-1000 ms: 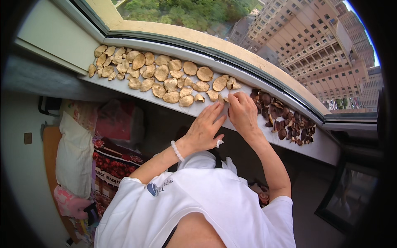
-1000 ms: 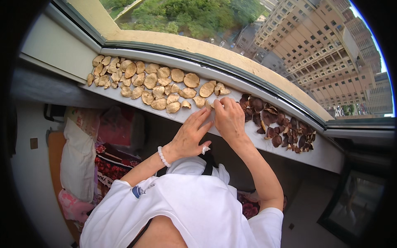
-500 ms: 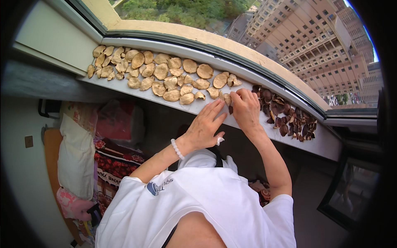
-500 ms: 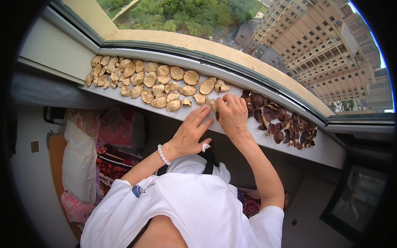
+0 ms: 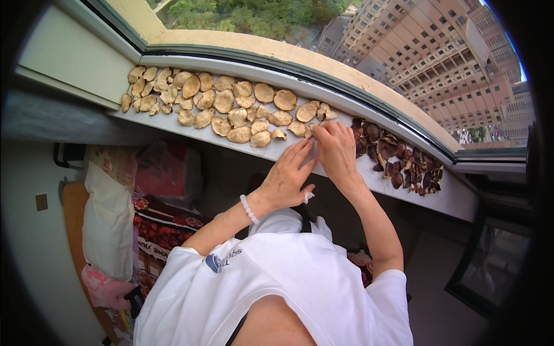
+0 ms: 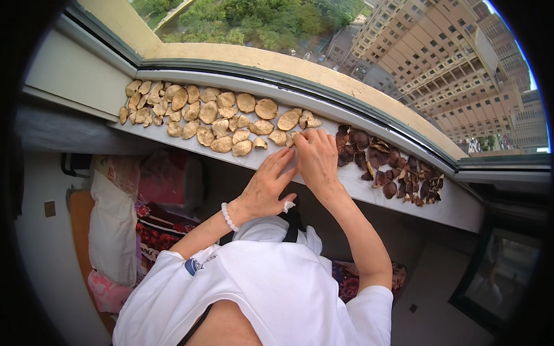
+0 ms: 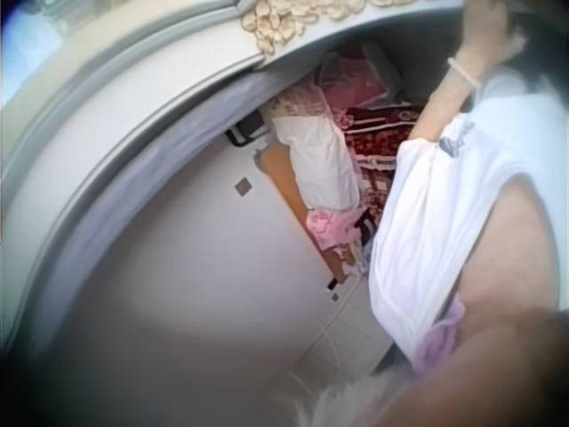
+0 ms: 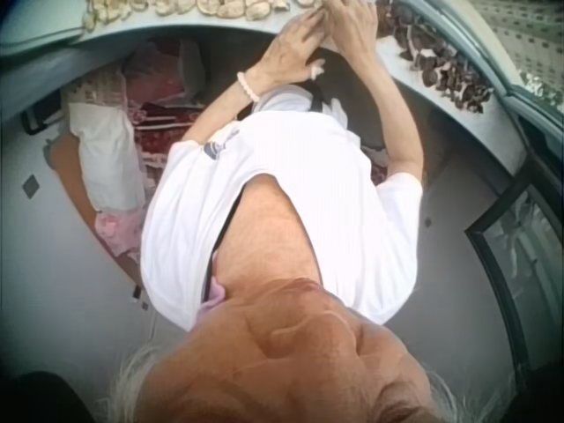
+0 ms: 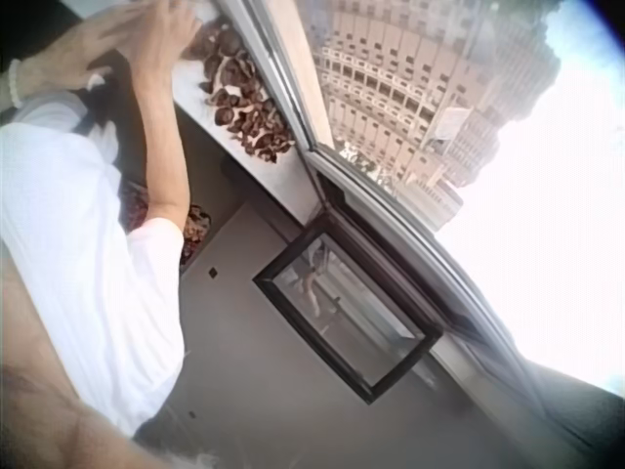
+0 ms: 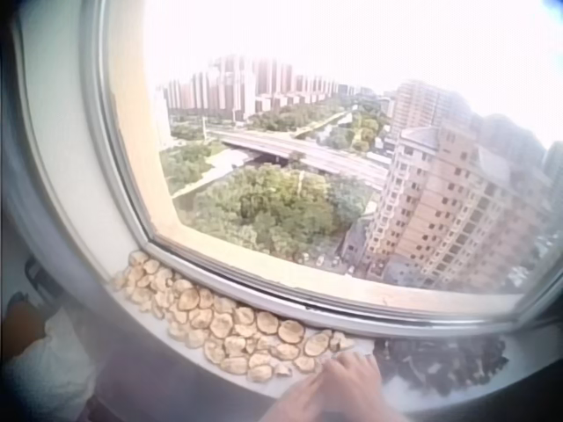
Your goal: The person arranges dried mushroom slices on a windowsill, moving them from a pile on the right to a single layer on the left. They handle the slices one at a time, spreading them out evenly. The person then closes the window and walks away.
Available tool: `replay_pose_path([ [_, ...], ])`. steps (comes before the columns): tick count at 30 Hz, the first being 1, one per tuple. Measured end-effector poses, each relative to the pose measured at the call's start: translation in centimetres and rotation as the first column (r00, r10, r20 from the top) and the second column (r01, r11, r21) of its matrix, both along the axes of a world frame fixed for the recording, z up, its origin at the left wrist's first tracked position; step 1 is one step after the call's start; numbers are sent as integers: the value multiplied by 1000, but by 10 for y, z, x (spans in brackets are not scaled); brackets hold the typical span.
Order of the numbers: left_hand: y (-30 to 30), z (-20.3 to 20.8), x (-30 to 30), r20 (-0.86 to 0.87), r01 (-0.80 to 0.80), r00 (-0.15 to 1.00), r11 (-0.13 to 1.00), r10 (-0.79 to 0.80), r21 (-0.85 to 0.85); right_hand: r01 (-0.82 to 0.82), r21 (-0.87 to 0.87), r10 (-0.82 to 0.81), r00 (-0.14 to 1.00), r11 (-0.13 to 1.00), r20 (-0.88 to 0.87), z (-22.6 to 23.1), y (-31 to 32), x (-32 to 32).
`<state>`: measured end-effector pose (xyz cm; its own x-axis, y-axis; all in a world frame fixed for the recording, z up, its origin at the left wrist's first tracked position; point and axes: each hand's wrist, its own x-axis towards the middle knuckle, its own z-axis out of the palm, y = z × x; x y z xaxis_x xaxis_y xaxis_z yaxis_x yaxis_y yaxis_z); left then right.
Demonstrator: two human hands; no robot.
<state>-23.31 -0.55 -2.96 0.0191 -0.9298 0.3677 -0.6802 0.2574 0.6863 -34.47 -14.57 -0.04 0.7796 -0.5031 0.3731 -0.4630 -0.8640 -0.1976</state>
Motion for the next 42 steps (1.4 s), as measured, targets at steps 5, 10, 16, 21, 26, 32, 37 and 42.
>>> replay_pose_path([
  [5, 0, 2, 1, -11, 5, 1000, 1000, -6, -26, 20, -13, -19, 997, 1000, 73, 3, -1, -9],
  [10, 5, -1, 12, -44, 81, 995, 992, -86, -97, 20, 54, -20, 1000, 998, 14, 22, 13, -37],
  [16, 22, -5, 18, -79, 59, 994, 985, -73, -162, 62, 94, -57, 997, 994, -51, 9, 33, -37],
  [21, 34, -2, 29, -105, 15, 994, 986, -33, -167, 46, 81, -50, 998, 996, 49, 1, 37, -23],
  [26, 40, -1, 36, -83, -20, 996, 986, 7, -164, 0, 230, -25, 994, 973, 108, -6, 39, 3],
  [32, 36, 0, 32, -17, -8, 1000, 990, 6, -142, -12, 148, -16, 982, 989, 189, -9, 42, 19],
  [37, 30, 8, 30, 55, 33, 998, 996, -28, -87, 67, 0, -65, 980, 998, 188, 1, 36, -7],
  [42, 25, 8, 22, 136, 40, 990, 999, -35, -32, 249, -69, -250, 968, 966, -5, 32, 21, -40],
])
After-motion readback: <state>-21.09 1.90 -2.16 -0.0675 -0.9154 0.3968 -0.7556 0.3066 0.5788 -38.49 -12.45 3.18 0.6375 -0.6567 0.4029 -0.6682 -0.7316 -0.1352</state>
